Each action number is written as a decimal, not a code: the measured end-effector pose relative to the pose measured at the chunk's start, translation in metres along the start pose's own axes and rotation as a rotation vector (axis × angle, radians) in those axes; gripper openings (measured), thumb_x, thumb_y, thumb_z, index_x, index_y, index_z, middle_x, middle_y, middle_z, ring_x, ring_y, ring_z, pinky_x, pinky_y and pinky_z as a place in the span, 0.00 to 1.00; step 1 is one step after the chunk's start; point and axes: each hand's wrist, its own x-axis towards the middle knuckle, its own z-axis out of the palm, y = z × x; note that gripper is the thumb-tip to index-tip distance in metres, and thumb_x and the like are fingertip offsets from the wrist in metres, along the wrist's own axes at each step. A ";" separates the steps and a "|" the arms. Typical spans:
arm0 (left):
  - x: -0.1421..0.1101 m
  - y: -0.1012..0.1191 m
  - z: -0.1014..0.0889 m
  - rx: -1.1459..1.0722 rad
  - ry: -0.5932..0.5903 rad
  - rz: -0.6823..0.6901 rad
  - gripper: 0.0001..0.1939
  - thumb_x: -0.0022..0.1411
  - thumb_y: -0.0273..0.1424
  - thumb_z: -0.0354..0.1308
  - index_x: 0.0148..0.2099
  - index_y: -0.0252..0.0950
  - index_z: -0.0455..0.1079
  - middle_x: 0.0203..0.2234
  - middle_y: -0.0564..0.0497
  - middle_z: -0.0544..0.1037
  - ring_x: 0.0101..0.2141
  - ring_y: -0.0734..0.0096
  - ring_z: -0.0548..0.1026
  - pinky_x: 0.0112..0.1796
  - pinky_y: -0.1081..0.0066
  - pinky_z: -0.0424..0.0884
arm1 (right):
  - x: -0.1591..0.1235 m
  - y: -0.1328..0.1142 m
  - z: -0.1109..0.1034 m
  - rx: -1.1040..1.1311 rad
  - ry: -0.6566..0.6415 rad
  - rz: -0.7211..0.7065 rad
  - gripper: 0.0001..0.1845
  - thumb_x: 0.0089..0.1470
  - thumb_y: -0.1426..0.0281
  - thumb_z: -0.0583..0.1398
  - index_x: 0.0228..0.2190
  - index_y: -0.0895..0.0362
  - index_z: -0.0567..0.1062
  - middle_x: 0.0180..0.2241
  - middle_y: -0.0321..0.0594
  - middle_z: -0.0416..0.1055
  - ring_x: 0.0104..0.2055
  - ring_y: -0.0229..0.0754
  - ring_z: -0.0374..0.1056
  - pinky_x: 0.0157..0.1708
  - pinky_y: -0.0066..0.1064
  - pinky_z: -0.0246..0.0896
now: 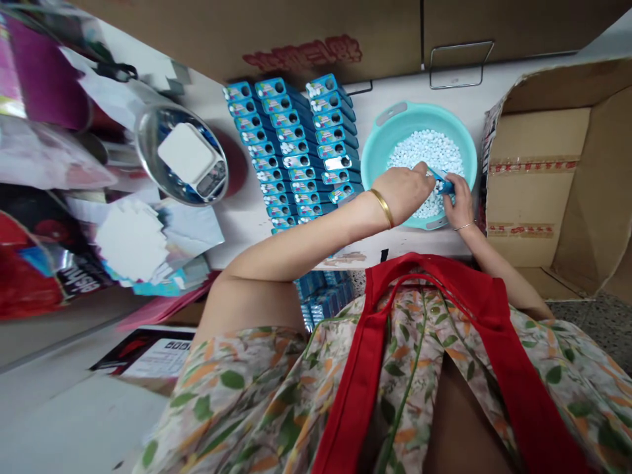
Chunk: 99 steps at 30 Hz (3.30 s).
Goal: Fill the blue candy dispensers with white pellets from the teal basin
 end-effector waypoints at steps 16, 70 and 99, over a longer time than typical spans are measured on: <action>0.096 -0.066 0.175 -0.225 -0.026 -0.136 0.26 0.78 0.25 0.37 0.67 0.31 0.69 0.64 0.30 0.73 0.63 0.43 0.71 0.62 0.49 0.65 | 0.009 0.015 -0.017 0.040 0.128 0.110 0.29 0.67 0.51 0.59 0.63 0.50 0.66 0.60 0.51 0.72 0.65 0.59 0.72 0.68 0.65 0.69; 0.069 -0.083 0.191 -0.575 0.003 0.063 0.26 0.68 0.24 0.51 0.67 0.30 0.69 0.65 0.34 0.76 0.62 0.53 0.75 0.66 0.54 0.70 | 0.027 0.025 -0.022 0.051 0.089 0.161 0.32 0.65 0.53 0.61 0.65 0.50 0.65 0.62 0.49 0.71 0.66 0.56 0.71 0.70 0.64 0.66; -0.016 -0.035 -0.015 0.063 0.119 0.020 0.19 0.75 0.36 0.58 0.63 0.35 0.71 0.55 0.38 0.78 0.57 0.49 0.77 0.57 0.53 0.75 | 0.016 -0.024 0.005 0.213 -0.103 0.142 0.23 0.59 0.67 0.61 0.56 0.52 0.72 0.61 0.53 0.77 0.66 0.59 0.72 0.73 0.60 0.66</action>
